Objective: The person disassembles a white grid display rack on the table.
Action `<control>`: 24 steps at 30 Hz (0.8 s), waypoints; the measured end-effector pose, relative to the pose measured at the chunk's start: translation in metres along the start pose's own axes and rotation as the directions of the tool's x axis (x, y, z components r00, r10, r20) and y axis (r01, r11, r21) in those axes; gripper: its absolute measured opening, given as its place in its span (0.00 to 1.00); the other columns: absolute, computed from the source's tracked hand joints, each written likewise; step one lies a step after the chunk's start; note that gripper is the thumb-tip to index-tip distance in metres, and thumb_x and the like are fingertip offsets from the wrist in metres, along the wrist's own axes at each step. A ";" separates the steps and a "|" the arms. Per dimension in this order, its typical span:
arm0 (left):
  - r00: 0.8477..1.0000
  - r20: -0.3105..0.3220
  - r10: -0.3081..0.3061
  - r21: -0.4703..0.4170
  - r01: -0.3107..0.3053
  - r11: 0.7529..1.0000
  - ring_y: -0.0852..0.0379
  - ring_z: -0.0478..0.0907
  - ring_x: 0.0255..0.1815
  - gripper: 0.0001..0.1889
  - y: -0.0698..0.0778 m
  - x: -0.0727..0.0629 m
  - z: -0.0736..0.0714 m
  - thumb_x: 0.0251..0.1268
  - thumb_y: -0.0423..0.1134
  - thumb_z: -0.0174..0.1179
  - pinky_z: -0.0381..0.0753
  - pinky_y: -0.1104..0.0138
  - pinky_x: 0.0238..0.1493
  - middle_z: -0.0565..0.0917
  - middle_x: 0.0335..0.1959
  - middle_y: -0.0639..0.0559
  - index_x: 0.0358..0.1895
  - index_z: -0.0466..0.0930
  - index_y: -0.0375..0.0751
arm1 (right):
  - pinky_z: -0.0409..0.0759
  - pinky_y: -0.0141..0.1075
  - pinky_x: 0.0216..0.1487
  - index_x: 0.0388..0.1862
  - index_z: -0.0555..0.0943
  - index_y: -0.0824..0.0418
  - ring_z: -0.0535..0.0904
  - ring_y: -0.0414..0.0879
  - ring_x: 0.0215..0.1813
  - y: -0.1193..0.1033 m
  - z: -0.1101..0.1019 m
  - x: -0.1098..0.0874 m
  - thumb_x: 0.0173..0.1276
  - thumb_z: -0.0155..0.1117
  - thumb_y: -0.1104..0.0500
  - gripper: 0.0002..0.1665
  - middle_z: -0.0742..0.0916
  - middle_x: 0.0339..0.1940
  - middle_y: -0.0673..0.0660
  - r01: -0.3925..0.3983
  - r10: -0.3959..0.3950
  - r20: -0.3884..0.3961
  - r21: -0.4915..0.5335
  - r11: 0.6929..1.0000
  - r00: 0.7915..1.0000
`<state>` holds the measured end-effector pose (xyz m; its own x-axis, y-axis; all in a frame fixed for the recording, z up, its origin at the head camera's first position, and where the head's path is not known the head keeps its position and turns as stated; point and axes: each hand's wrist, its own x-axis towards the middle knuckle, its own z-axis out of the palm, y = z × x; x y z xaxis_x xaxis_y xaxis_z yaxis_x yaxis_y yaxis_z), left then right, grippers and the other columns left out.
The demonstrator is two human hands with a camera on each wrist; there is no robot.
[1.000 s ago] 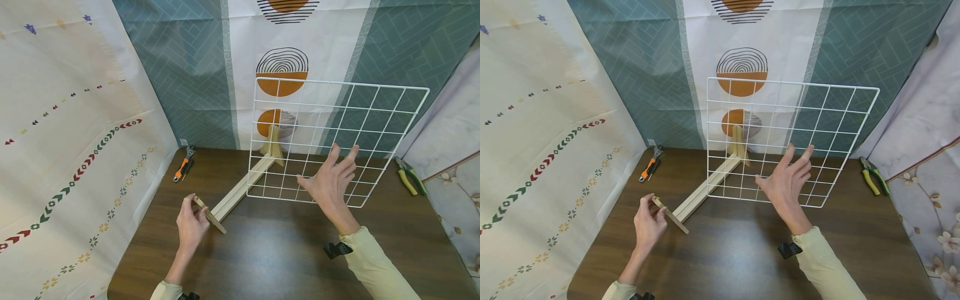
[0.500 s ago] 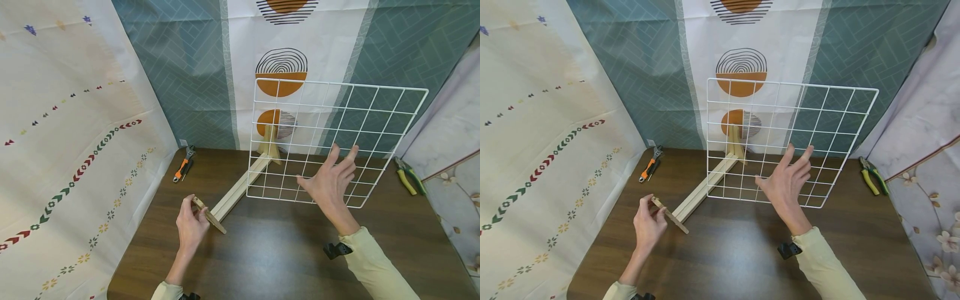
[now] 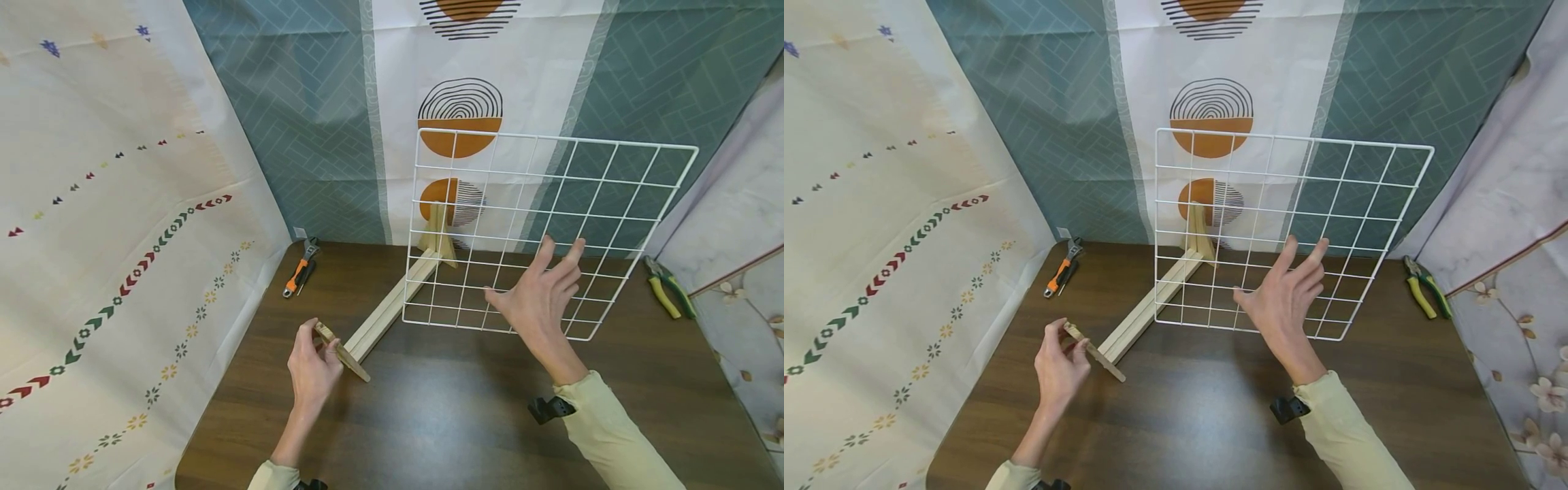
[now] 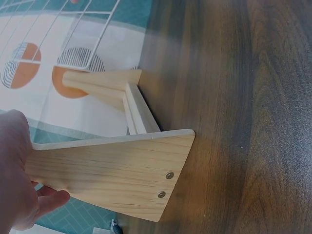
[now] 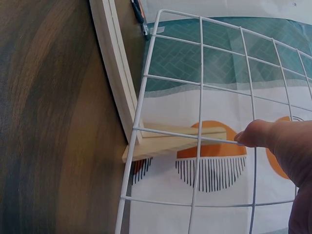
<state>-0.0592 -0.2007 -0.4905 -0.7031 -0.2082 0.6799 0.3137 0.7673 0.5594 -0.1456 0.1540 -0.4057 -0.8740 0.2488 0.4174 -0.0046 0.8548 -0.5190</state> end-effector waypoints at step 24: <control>1.000 -0.018 -0.004 0.046 0.005 0.999 0.36 0.82 0.30 0.26 0.006 -0.008 -0.002 0.48 0.24 0.69 0.81 0.44 0.26 0.79 0.37 0.35 0.53 0.71 0.27 | 0.57 0.70 0.56 0.78 0.43 0.62 0.48 0.75 0.68 0.001 0.001 -0.002 0.33 0.89 0.46 0.83 0.34 0.78 0.68 -0.007 0.007 0.007 0.005 1.000 1.000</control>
<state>-0.0504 -0.1959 -0.4911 -0.6926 -0.2224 0.6862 0.2805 0.7934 0.5402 -0.1447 0.1542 -0.4078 -0.8774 0.2514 0.4086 -0.0008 0.8509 -0.5253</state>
